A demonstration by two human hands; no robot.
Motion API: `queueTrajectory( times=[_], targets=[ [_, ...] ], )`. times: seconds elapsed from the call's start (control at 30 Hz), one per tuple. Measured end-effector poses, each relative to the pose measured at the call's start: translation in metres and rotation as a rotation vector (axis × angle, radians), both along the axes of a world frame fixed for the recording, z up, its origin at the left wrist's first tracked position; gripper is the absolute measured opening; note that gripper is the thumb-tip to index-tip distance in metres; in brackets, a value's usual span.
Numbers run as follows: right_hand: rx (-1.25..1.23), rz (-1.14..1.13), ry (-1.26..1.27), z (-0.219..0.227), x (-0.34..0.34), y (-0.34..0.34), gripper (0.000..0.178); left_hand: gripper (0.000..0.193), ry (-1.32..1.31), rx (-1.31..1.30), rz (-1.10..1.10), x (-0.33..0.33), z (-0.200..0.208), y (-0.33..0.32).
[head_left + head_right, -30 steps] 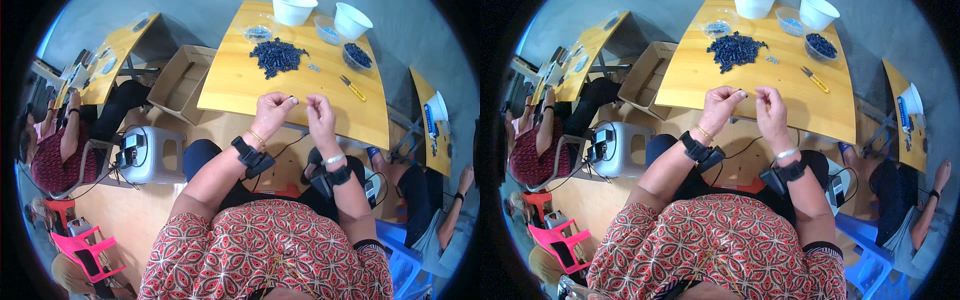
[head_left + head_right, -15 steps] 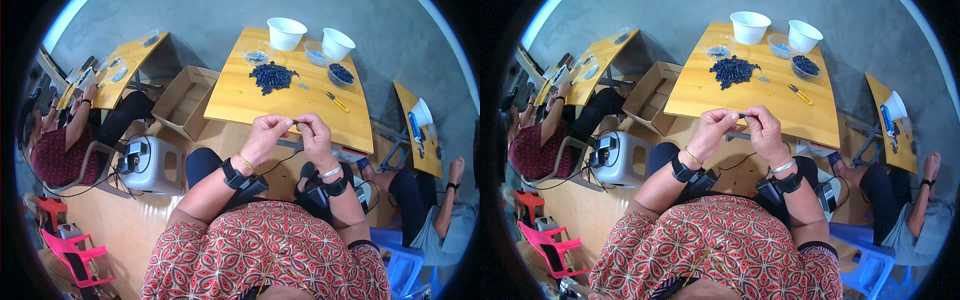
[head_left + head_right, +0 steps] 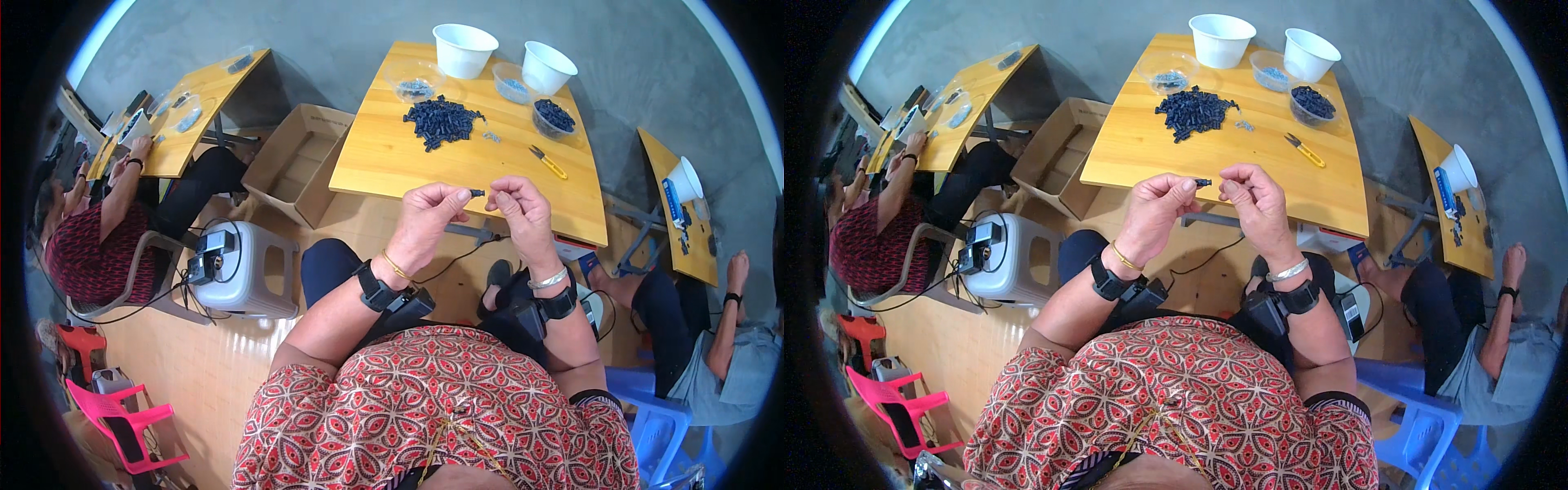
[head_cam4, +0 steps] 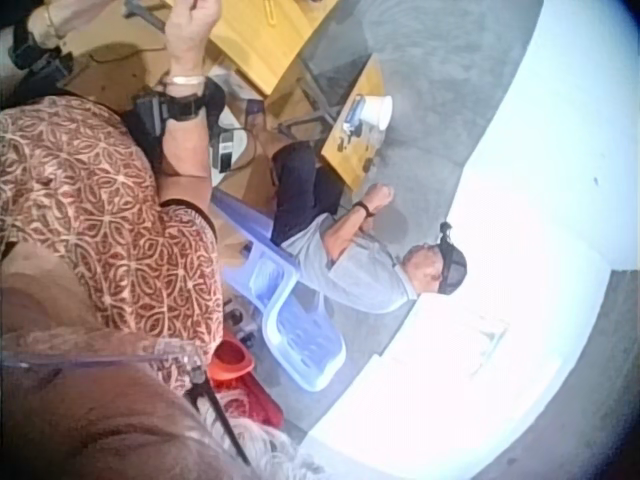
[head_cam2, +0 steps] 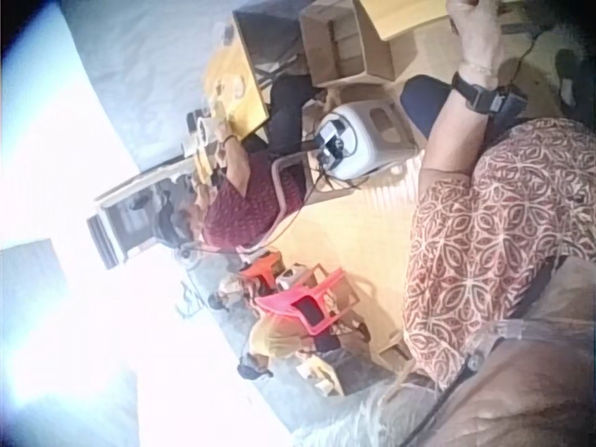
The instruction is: Assembling small blue plastic components with metal pins or clips.
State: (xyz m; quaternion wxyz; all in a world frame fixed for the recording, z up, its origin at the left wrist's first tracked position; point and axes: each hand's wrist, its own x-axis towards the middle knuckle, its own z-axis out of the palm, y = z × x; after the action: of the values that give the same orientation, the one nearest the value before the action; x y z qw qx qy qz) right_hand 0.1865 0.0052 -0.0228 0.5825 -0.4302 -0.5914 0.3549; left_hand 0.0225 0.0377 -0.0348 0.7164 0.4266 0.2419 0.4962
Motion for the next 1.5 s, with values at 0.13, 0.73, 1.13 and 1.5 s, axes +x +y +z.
queueTrajectory(
  times=[0.13,0.73,1.13,1.5],
  targets=[
    [-0.045,0.032,-0.058,0.0,-0.003,0.004,0.014,0.013,-0.026,0.005,0.005,0.0,-0.003,0.004],
    [0.107,-0.652,-0.655,-0.02,0.119,0.084,0.007,0.037,0.968,0.724,0.524,-0.022,-0.057,0.072],
    [0.158,-0.523,-0.85,-0.036,0.144,0.178,0.01,0.072,1.632,0.87,0.405,-0.015,-0.076,0.115],
    [0.108,-0.164,-0.901,-0.051,0.04,0.183,0.003,0.064,1.627,0.86,0.313,-0.014,-0.071,0.118]
  ],
)
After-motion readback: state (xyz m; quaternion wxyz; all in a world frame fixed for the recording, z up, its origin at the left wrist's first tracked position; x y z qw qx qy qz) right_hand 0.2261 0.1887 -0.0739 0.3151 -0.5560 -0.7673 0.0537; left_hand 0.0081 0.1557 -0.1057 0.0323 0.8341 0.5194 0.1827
